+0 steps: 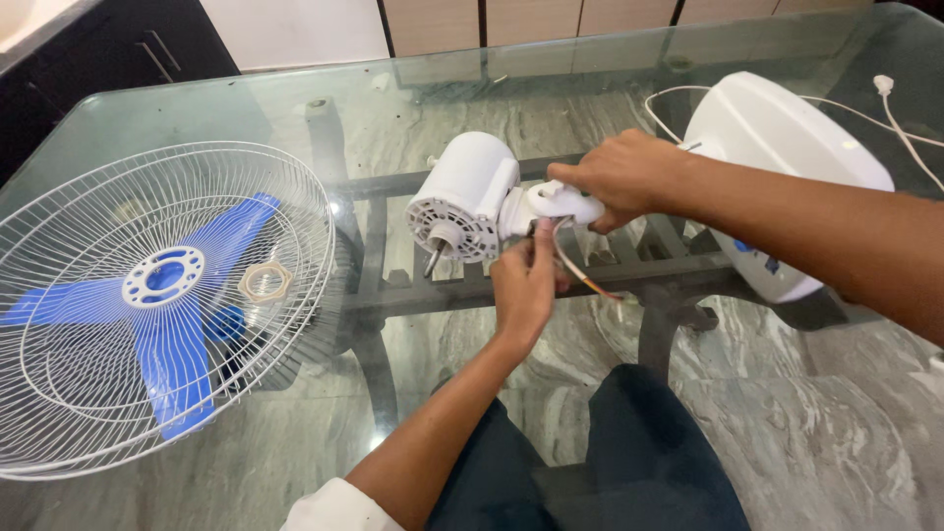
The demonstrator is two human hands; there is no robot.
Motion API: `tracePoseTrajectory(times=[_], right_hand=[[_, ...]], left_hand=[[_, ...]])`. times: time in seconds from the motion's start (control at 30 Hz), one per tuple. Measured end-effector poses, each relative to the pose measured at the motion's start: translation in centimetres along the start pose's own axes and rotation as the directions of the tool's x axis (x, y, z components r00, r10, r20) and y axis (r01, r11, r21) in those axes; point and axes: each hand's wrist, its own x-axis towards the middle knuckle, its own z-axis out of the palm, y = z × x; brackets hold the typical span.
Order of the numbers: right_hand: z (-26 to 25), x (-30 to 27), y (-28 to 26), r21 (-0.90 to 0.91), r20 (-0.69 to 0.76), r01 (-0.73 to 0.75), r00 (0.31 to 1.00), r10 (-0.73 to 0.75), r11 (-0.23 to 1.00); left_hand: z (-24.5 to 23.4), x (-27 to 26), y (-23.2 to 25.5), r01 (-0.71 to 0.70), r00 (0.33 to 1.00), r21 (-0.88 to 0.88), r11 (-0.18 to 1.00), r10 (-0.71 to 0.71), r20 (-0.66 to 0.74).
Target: The person assembles a table fan by inserting a screw into the motor housing and tightening it with a screwdriver. They then attach the motor to the fan neck and secure it with additional screws, aligning the components on a glass table.
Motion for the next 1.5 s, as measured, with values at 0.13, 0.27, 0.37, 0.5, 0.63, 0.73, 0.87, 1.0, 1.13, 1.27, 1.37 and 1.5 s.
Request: tracePoseTrajectory(times=[0.13,0.27,0.37,0.5,0.63,0.73,0.87,1.0,1.13,1.27,1.37,1.5], right_hand=[[0.9,0.2,1.3,0.001,-0.133,-0.04,0.99,0.04,0.999],[2.7,-0.6,0.0,0.056,-0.347,-0.134,0.927,0.146,0.989],[3.1,-0.6,-0.5,0.047,-0.386,-0.175,0.905,0.18,0.983],[3.0,-0.6,-0.6,0.026,-0.396,-0.177,0.902,0.173,0.984],[3.2,-0.5,-0.9,0.032,-0.401,-0.187,0.897,0.184,0.982],[3.4,-0.6,-0.8,0.03,-0.403,-0.21,0.892,0.204,0.977],[3.4,-0.3,-1.1,0.035,-0.374,-0.226,0.9,0.222,0.974],[3.7,-0.4,-1.2,0.036,-0.406,-0.228,0.886,0.222,0.973],[3.7,-0.4,-1.5,0.056,-0.431,-0.232,0.872,0.233,0.971],[3.7,-0.3,-1.8,0.079,-0.432,-0.244,0.865,0.254,0.967],[3.6,-0.3,-1.8,0.088,-0.361,-0.268,0.889,0.281,0.96],[3.7,-0.4,-1.7,0.073,-0.378,-0.261,0.886,0.269,0.963]], left_hand=[[-0.9,-1.2,3.1,-0.654,0.694,0.504,0.563,0.713,0.104],[-3.8,1.6,6.1,-0.645,0.459,0.725,0.242,0.881,0.114],[-8.3,5.5,7.2,-0.354,0.558,0.873,0.337,0.825,-0.092],[-11.9,8.5,5.5,-0.159,0.973,0.495,0.854,0.22,-0.065],[-10.9,8.2,2.7,-0.021,0.999,0.294,0.956,0.028,-0.02],[-10.2,8.0,2.4,-0.019,0.994,0.263,0.965,0.046,-0.098],[-9.6,7.5,2.6,0.014,0.977,0.292,0.956,0.049,-0.209],[-9.0,6.8,2.4,-0.024,0.957,0.315,0.949,0.112,-0.266],[-8.6,6.2,2.7,-0.006,0.943,0.305,0.952,0.107,-0.315],[-8.2,5.4,3.2,-0.027,0.931,0.286,0.958,0.128,-0.342],[-8.1,5.0,3.4,0.044,0.936,0.266,0.963,0.054,-0.349],[-7.7,4.4,3.5,0.044,0.926,0.315,0.948,0.08,-0.369]])
